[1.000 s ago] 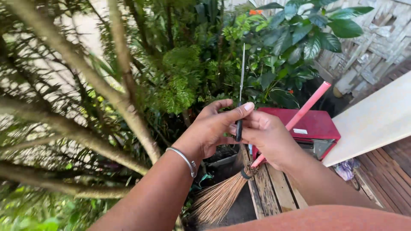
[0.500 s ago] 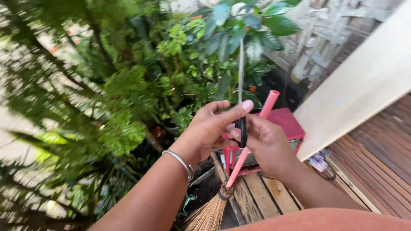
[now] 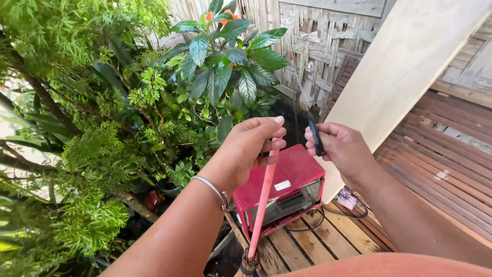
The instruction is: Pruning and trimming plants in an outdoor garden using scissors and then cleaning up with a broom.
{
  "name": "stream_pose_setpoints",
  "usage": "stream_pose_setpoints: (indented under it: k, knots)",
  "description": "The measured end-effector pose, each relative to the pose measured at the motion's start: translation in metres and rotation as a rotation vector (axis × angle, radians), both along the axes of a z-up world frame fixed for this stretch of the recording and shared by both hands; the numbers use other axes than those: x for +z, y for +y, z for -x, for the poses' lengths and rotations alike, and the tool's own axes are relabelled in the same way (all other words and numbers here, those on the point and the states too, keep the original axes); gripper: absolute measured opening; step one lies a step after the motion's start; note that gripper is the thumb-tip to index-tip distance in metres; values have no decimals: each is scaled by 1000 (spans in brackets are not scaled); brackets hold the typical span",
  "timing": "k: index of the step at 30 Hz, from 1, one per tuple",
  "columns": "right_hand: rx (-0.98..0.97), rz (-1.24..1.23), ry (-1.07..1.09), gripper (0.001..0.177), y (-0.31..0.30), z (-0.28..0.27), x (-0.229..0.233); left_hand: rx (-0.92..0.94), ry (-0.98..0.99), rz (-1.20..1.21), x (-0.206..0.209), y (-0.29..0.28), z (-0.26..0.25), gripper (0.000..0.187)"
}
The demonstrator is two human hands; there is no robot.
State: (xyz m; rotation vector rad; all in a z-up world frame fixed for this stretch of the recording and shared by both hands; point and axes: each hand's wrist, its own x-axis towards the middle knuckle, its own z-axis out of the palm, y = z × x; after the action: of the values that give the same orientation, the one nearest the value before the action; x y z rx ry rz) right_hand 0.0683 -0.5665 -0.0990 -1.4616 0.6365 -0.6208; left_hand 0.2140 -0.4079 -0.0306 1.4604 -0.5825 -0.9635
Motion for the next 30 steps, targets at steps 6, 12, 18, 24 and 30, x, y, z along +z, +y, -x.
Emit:
stream_pose_setpoints:
  k: [6,12,18,24,30]
  knots:
    - [27,-115,26,30,-26,-30,1,63,11,-21,0,-5,-24,32]
    - [74,-207,3,31,-36,-52,0,109,-38,-42,-1,-4,-38,28]
    - [90,-214,-29,32,-36,-58,0,195,-22,-52,-4,-1,-42,24]
    - [81,-212,7,32,-45,-77,2,173,-31,-37,-5,4,-45,24]
    - [48,-61,-46,26,-43,-88,0,199,-40,-50,-3,13,-58,27]
